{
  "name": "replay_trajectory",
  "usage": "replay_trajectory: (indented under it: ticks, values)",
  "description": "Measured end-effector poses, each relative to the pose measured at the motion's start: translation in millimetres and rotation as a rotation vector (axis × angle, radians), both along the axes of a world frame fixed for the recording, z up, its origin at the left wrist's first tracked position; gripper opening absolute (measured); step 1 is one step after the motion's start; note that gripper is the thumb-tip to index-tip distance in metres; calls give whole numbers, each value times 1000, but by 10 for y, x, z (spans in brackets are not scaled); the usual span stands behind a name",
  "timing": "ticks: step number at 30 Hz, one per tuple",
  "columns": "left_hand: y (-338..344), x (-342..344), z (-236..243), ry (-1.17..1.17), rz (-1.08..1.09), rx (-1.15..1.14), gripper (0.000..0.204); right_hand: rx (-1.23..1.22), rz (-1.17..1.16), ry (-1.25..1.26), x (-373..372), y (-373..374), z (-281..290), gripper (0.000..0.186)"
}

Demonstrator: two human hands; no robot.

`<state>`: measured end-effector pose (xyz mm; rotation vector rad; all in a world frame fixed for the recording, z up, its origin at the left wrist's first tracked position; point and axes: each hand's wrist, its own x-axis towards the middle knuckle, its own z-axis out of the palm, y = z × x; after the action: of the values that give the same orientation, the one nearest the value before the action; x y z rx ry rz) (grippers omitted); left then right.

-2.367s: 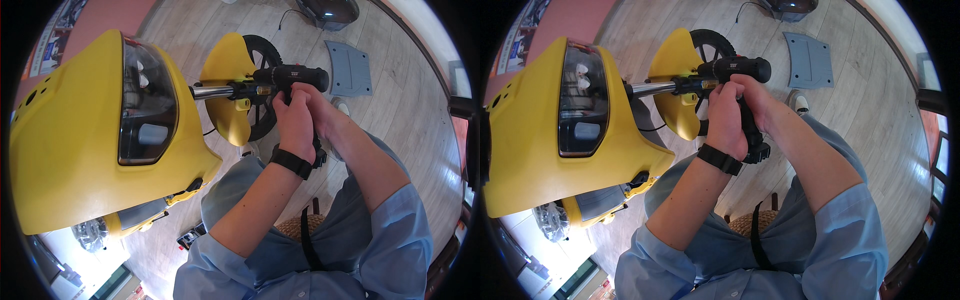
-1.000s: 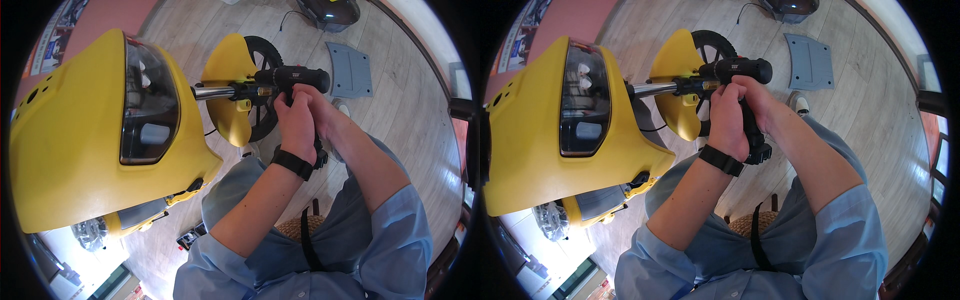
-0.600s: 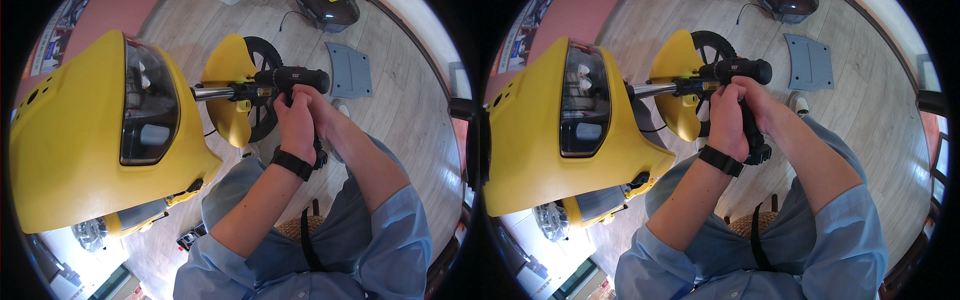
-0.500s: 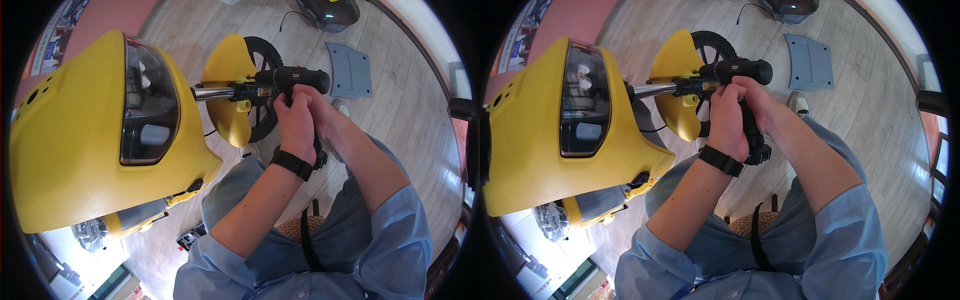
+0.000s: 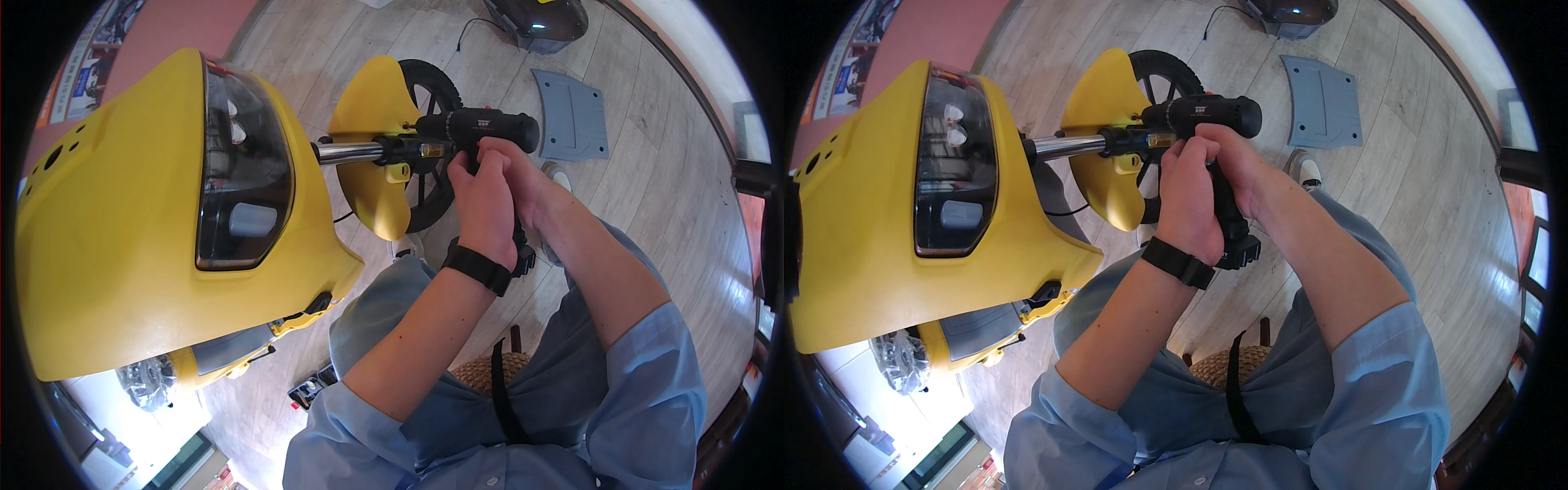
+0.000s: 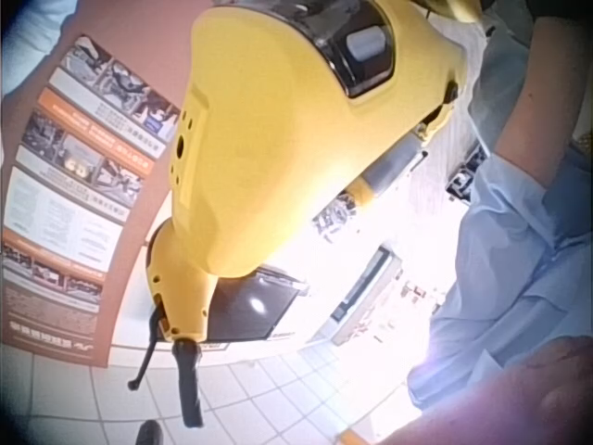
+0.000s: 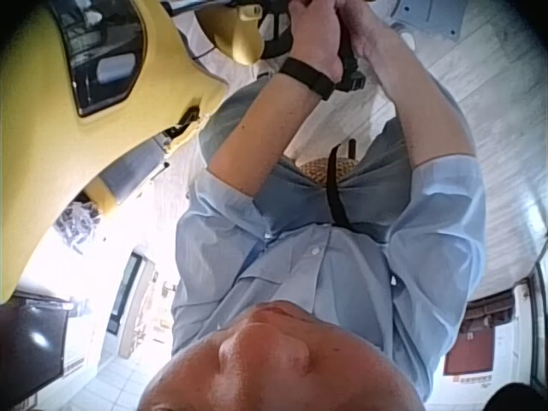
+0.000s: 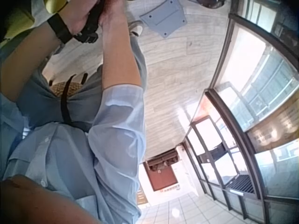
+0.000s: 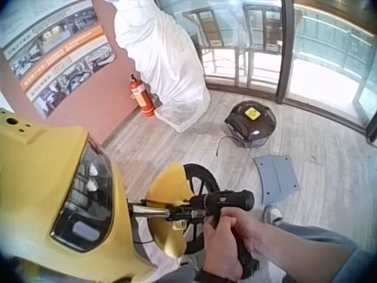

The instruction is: Using a power drill to remove and reinstall the front fender component of a yellow electric scooter.

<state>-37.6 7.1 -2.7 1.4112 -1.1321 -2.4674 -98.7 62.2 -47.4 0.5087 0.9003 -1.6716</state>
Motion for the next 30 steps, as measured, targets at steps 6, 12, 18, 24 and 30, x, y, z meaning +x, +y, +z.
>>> replay_trajectory:
  ticks: [6, 12, 18, 24, 30]
  values:
    - [30, 35, 109, 36, -13, -11, 53, 24, -16, -1, 9, 1, -10, 20]
    - [5, 63, 87, 102, -23, 14, 53, 8, -13, -17, 6, -1, -25, 19]
    - [19, 65, 114, 82, -12, 0, 53, 39, -44, -42, 10, -10, -25, 17]
    - [1, 51, 79, 86, -24, -11, 50, 45, -31, -47, 9, -21, 21, 16]
    - [22, 51, 116, 95, -21, -20, 53, 38, -38, -15, 14, -15, 44, 17]
